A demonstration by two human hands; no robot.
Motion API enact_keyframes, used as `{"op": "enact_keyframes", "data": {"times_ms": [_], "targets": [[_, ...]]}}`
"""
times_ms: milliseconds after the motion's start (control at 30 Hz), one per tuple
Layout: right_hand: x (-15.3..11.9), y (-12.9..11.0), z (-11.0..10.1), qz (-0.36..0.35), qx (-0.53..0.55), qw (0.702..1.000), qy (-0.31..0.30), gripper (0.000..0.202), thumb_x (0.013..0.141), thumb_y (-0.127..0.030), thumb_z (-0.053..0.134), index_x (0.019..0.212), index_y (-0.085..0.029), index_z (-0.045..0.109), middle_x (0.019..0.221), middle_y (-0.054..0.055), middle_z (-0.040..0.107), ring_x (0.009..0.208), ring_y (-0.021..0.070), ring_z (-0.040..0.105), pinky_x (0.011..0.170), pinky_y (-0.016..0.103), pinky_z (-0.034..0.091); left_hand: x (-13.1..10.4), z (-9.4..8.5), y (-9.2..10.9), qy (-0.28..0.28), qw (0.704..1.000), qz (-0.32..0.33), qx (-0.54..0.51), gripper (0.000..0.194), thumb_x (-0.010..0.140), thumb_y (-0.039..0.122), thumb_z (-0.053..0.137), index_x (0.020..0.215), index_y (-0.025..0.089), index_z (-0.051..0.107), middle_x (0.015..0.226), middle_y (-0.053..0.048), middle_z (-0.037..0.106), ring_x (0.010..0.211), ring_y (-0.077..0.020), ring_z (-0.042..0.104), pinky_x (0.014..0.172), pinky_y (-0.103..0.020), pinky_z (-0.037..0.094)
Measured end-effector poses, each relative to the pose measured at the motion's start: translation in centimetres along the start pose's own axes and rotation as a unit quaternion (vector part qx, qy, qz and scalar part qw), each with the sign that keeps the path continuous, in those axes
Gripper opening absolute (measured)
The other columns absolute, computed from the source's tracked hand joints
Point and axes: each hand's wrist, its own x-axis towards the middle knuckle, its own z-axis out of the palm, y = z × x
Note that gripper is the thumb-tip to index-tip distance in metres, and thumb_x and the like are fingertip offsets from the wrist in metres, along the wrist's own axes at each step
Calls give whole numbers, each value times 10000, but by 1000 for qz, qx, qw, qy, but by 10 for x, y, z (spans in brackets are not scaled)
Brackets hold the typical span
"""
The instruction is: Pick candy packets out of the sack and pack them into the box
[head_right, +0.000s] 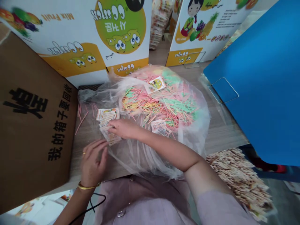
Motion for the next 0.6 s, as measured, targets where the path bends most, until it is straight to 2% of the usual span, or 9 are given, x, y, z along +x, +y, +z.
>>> {"op": "enact_keyframes", "data": {"times_ms": [67,167,300,367,433,500,600], "targets": [[8,-1,3,-12,-24,999,38,164,965,-284,601,1057,-168,672,1036,57,699,921,165,601,785,253,378,-4,6,-3,-80,993,78,24,318,934,237,592,1244,245,664,1362,-116,642,1415,-322,464,1158,-558,392],[-3,4,-15,7,-34,990,137,142,978,-273,562,980,-172,662,1024,59,687,922,165,587,812,266,384,-7,21,-5,-131,985,106,42,348,941,237,581,1284,224,639,1491,-137,544,1510,-349,326,1178,-595,382],[-62,30,-58,99,-28,963,248,223,978,-352,528,861,-195,634,832,16,652,738,156,542,696,277,365,-1,30,-16,-129,984,118,36,276,944,230,566,1202,201,661,1463,-153,556,1520,-337,313,1185,-559,399],[-100,49,-70,153,-54,942,294,221,968,-356,535,851,-196,632,802,15,644,724,164,544,691,285,368,5,30,-23,-123,983,132,36,233,943,230,565,1145,190,674,1434,-159,575,1514,-333,328,1189,-544,396],[-135,68,-68,196,-102,921,320,242,977,-358,511,863,-190,643,829,39,657,768,188,567,722,305,389,11,29,-27,-115,982,144,43,203,936,234,573,1100,188,683,1409,-160,595,1502,-337,351,1188,-546,390],[-161,83,-55,216,-152,910,321,276,986,-395,499,937,-175,658,890,80,673,833,221,587,775,337,418,15,29,-26,-110,980,154,58,189,926,236,586,1078,193,690,1387,-154,617,1485,-346,379,1193,-570,363],[-182,97,-31,214,-218,901,307,314,965,-455,544,981,-161,652,948,121,673,933,271,585,868,398,435,16,29,-21,-96,980,154,84,189,920,236,597,1076,210,699,1357,-140,648,1455,-356,424,1203,-620,298]]}}
